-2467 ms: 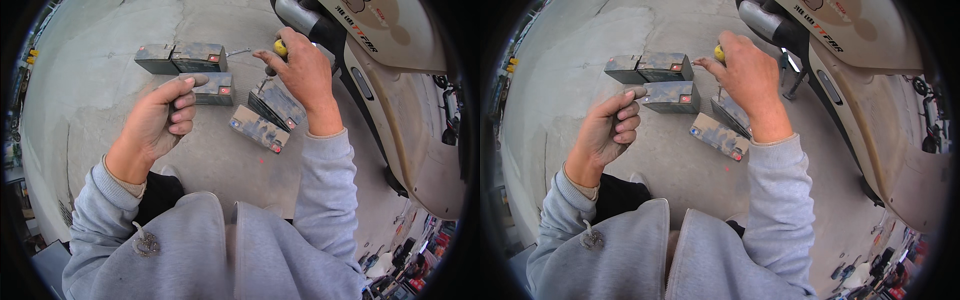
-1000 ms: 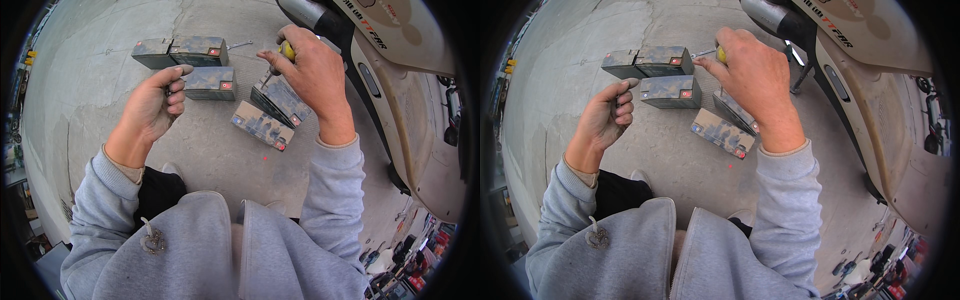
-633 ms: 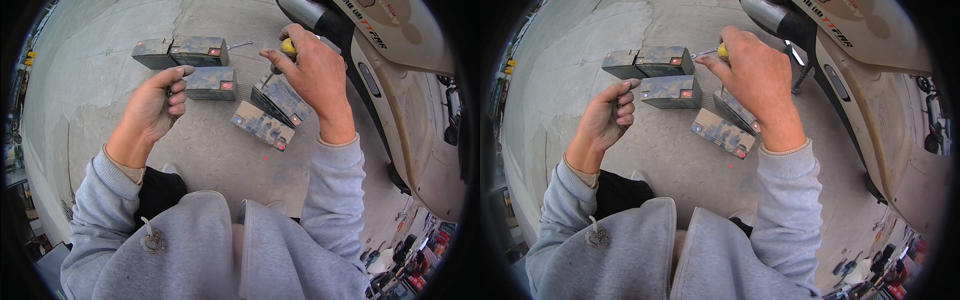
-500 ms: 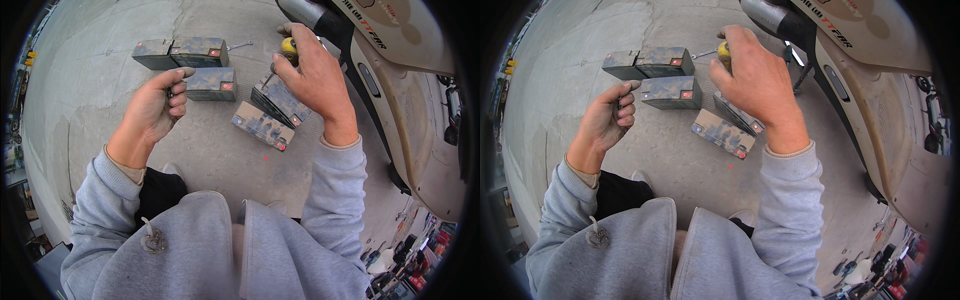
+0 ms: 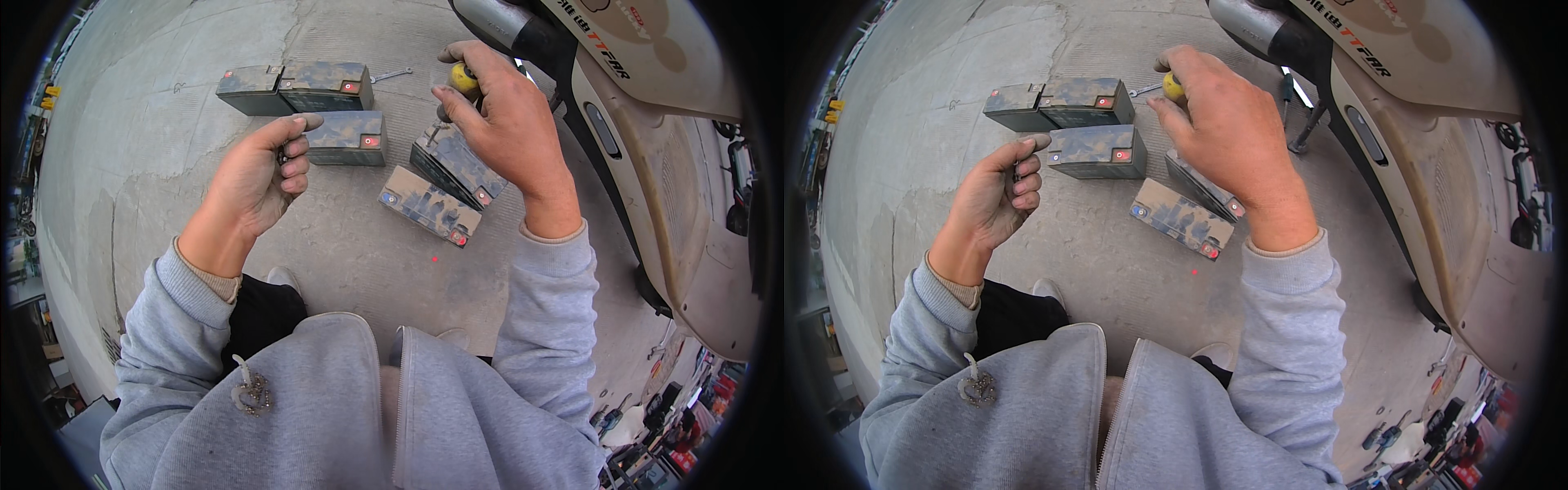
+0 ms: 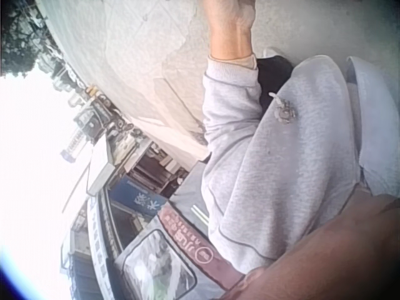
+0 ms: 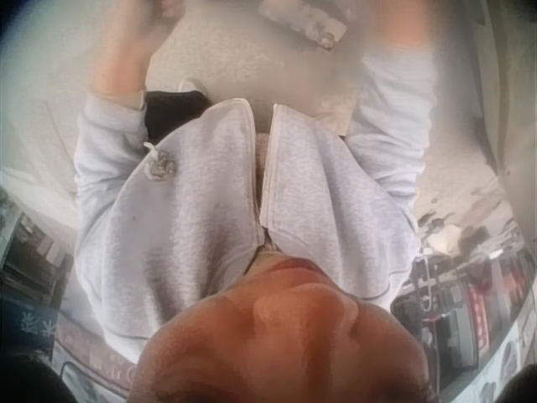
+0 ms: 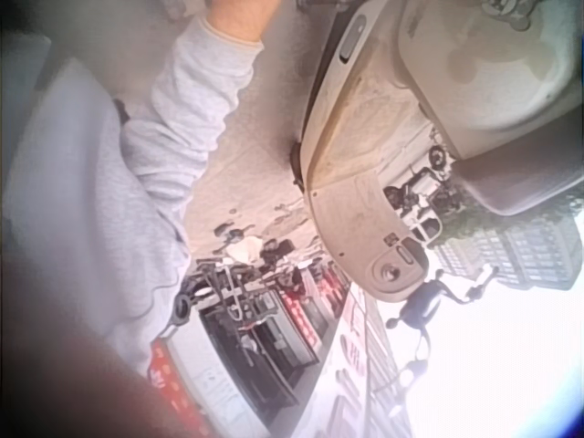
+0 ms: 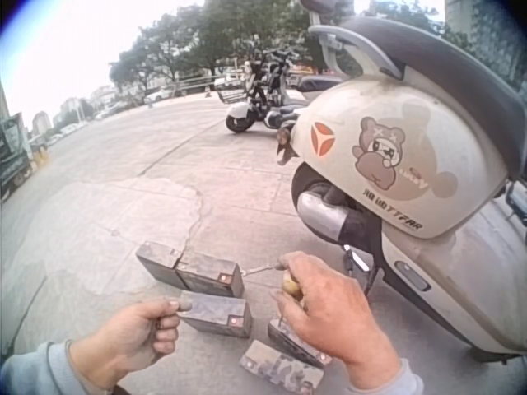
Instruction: The person removes a battery from a white scooter, then uses a screwdriver to tighten terminal screws on several batteries laid on the ground. The person handles the batteries one at a time, securing each terminal before moving to the next.
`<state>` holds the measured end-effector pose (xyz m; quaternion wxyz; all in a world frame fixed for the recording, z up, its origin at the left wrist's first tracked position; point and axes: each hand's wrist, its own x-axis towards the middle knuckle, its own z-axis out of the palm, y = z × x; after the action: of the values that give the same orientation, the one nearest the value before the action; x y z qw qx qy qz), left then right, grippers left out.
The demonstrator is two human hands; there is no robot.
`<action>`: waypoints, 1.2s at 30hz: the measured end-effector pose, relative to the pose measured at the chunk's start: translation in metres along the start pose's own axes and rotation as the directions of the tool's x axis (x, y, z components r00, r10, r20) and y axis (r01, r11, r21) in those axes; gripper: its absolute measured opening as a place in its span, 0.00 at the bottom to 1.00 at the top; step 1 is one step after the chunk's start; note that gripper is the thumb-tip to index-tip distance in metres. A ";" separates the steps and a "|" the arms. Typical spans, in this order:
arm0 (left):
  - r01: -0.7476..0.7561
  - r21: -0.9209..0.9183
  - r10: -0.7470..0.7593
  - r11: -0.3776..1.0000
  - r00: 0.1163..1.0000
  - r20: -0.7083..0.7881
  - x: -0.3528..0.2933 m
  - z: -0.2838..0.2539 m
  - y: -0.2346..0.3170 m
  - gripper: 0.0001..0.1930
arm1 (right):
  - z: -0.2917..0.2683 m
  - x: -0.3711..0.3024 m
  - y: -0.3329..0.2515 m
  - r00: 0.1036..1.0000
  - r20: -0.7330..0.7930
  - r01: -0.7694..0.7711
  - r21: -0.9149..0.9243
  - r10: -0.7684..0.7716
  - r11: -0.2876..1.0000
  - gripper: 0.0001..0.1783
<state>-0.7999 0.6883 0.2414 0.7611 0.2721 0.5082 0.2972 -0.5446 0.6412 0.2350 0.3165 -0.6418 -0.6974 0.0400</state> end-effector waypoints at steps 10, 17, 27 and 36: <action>0.013 0.025 -0.013 1.000 1.000 -0.007 -0.002 0.003 -0.003 0.17 | 0.003 -0.001 0.000 0.997 -0.048 0.056 0.008 -0.056 0.998 0.21; 0.012 0.032 -0.012 0.999 1.000 -0.006 -0.003 0.004 -0.003 0.16 | -0.001 -0.002 0.003 0.991 0.069 -0.102 -0.169 0.115 0.980 0.18; 0.017 0.040 -0.016 0.999 1.000 -0.010 -0.004 0.005 -0.004 0.16 | -0.006 -0.001 0.004 0.982 0.103 -0.134 -0.223 0.160 0.966 0.21; 0.018 0.049 -0.018 0.999 1.000 -0.009 -0.005 0.006 -0.004 0.15 | 0.001 0.000 0.007 0.998 -0.022 0.052 -0.128 -0.056 0.990 0.21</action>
<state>-0.7954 0.6811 0.2432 0.7547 0.2849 0.5209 0.2790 -0.5388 0.6425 0.2313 0.2845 -0.6420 -0.7116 -0.0212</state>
